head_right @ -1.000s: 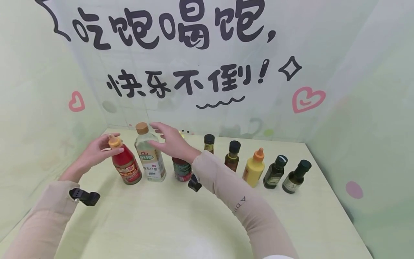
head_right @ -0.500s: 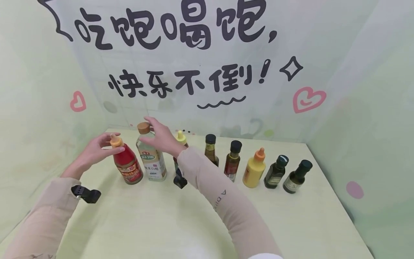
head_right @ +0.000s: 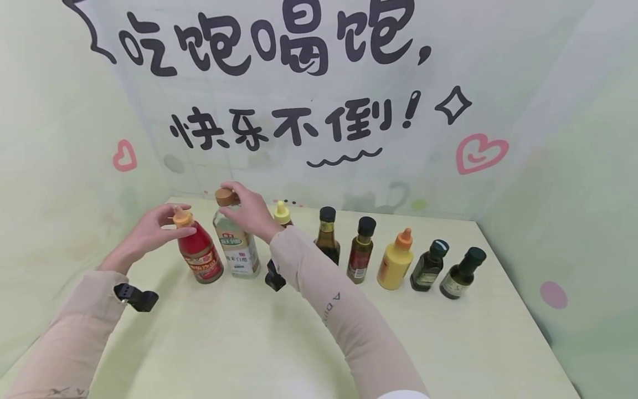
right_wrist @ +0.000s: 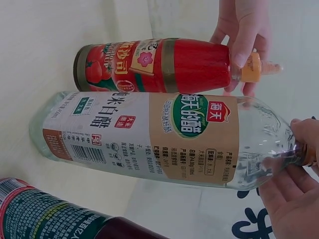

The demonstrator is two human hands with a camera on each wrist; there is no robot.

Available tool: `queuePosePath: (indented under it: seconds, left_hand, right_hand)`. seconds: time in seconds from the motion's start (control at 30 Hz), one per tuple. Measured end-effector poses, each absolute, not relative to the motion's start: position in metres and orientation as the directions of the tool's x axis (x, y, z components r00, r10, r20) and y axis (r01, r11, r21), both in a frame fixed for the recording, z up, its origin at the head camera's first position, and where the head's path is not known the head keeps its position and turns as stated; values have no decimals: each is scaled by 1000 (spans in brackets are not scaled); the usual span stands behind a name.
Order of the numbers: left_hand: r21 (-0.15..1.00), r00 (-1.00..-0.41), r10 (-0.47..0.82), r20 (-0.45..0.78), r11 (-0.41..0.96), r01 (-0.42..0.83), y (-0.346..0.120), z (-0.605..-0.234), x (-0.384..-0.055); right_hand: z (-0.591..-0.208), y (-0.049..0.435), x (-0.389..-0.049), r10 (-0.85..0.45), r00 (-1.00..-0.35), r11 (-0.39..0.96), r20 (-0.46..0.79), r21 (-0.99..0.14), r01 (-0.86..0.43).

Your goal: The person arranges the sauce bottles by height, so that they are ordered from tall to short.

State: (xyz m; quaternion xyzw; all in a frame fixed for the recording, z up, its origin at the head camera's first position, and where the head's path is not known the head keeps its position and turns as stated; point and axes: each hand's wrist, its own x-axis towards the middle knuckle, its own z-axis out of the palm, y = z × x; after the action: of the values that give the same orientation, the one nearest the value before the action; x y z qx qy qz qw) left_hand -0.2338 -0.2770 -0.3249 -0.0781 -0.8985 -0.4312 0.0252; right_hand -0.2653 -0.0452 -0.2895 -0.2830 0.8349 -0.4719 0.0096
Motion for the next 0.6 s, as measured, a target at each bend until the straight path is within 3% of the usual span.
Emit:
queuePosePath:
  seconds: [0.33,0.6]
  left_hand:
    - [750,-982,130,137,634,189,-274,-330,-238]
    - [766,-990,101,94,628,137,-272,-331,-239]
  right_hand:
    - [-296,-45,-272,-505,-822,386,263,-783,-487]
    - [-297,-42,-270,-513,-818,388,262,-779,-493]
